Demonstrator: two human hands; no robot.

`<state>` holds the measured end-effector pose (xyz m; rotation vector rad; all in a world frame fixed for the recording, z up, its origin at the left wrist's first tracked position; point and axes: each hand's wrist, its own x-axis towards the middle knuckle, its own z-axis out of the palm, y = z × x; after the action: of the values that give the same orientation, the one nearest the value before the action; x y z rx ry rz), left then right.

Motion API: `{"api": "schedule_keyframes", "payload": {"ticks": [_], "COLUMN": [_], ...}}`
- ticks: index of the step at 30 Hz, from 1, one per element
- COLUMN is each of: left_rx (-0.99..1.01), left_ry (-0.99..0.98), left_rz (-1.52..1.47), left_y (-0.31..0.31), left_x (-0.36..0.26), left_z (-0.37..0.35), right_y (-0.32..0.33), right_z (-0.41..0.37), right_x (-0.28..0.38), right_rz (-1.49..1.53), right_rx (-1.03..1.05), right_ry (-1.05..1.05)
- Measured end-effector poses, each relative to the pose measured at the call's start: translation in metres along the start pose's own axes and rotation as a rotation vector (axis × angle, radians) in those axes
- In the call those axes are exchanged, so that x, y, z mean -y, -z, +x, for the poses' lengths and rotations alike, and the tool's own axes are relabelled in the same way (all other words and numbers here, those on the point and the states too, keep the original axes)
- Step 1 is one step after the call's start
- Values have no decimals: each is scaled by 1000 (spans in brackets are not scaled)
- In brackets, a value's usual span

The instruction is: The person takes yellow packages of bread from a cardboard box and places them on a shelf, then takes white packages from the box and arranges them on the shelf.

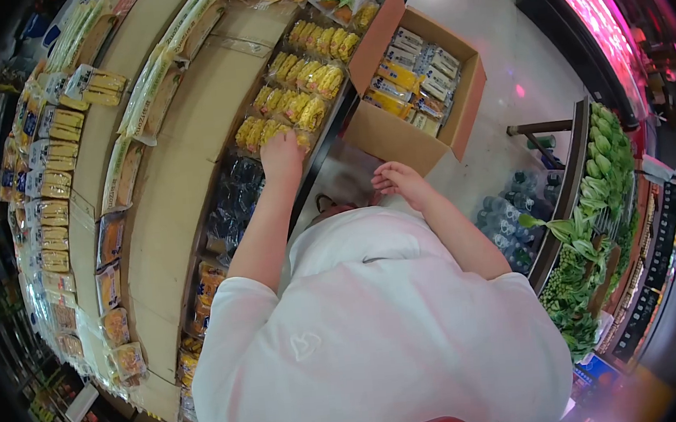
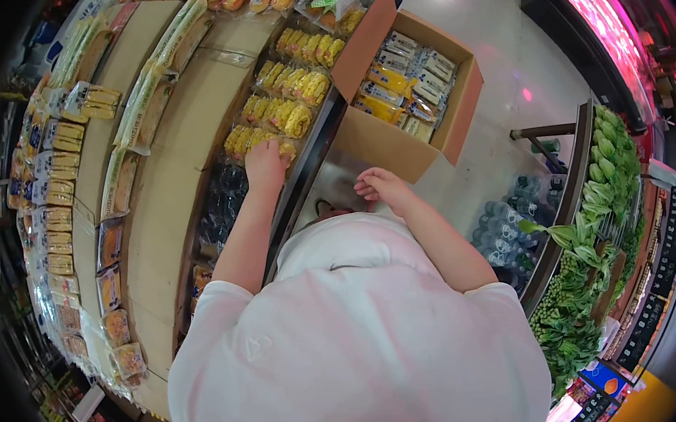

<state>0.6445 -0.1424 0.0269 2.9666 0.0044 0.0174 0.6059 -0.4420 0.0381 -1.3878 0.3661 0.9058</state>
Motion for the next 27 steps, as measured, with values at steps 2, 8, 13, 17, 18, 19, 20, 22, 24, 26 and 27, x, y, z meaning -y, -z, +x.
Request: {"api": "schedule_keyframes", "payload": {"ticks": [2,8,13,17,18,19,20,22,24,26,27], "left_rx": [-60,-119,-274,-273,-260,-247,-235,-227,-220,-217,-196], "left_ry": [-10,29,-160,-229,-241,-252,-264,-316,-379,-455,-485], "left_rz": [40,-45,-198,-261,-269,-276,-282,-294,-314,-345,-359], "left_y": [6,29,41,47,47,48,48,46,47,53,55], "left_x": [4,-3,-21,-36,-40,-42,-45,-48,-53,-59,-63], "left_z": [-3,-6,-10,-10,-9,-8,-7,-5,-4,-6,-9], "right_y": [-2,0,6,16,19,22,25,33,47,65,76], "right_z": [-2,-4,-8,-11,-13,-15,-17,-18,-16,-10,-7], "right_x": [-5,-9,-8,-14,-15,-16,-18,-20,-26,-27,-25], "right_rz": [8,22,42,70,76,81,87,96,83,31,-18], "right_rx": [6,2,-35,-45,-56,-66,-81,-108,-135,-190,-231], "right_ry": [-13,-46,-28,-36,-37,-36,-38,-40,-26,60,137]}}
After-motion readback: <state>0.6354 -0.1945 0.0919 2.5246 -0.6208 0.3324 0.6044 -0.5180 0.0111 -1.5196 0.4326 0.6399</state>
